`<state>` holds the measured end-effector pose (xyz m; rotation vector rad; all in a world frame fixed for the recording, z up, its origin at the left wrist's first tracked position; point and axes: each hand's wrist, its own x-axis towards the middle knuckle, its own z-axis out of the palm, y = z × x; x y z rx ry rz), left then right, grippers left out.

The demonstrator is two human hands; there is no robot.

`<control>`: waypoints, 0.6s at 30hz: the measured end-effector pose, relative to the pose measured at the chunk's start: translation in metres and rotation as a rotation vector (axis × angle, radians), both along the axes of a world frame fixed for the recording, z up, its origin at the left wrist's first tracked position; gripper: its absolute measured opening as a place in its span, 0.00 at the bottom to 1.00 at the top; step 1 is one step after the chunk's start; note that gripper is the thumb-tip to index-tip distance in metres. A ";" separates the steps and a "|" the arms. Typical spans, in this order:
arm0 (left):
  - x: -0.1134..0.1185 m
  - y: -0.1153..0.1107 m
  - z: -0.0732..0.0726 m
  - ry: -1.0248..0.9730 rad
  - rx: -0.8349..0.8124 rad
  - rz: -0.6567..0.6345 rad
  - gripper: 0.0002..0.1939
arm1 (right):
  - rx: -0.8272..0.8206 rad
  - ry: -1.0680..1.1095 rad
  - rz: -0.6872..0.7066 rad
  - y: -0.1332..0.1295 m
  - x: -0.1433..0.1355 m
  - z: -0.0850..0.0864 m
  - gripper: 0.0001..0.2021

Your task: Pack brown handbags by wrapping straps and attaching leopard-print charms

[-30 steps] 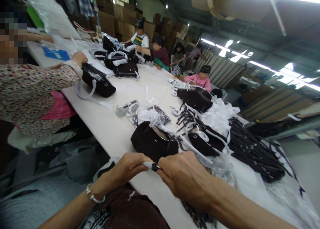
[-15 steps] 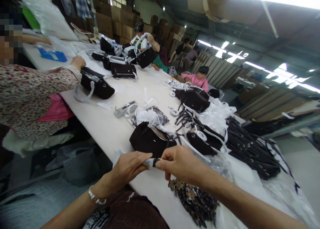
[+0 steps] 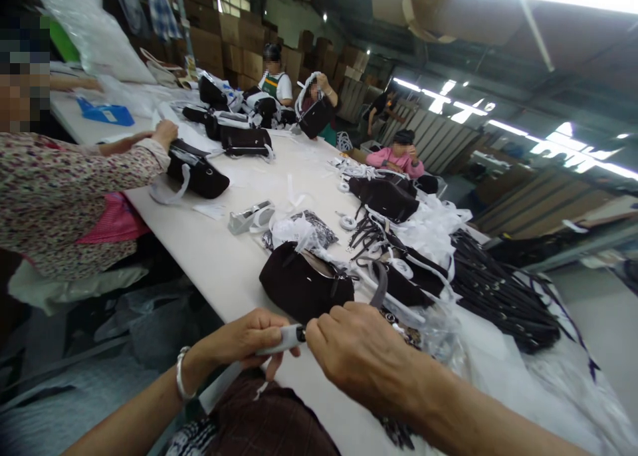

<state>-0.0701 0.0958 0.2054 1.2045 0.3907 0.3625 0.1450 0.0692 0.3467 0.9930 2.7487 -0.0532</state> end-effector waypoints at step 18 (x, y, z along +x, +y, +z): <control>0.021 -0.008 0.005 -0.028 0.073 0.234 0.13 | -0.585 0.269 -0.412 0.025 0.003 0.006 0.06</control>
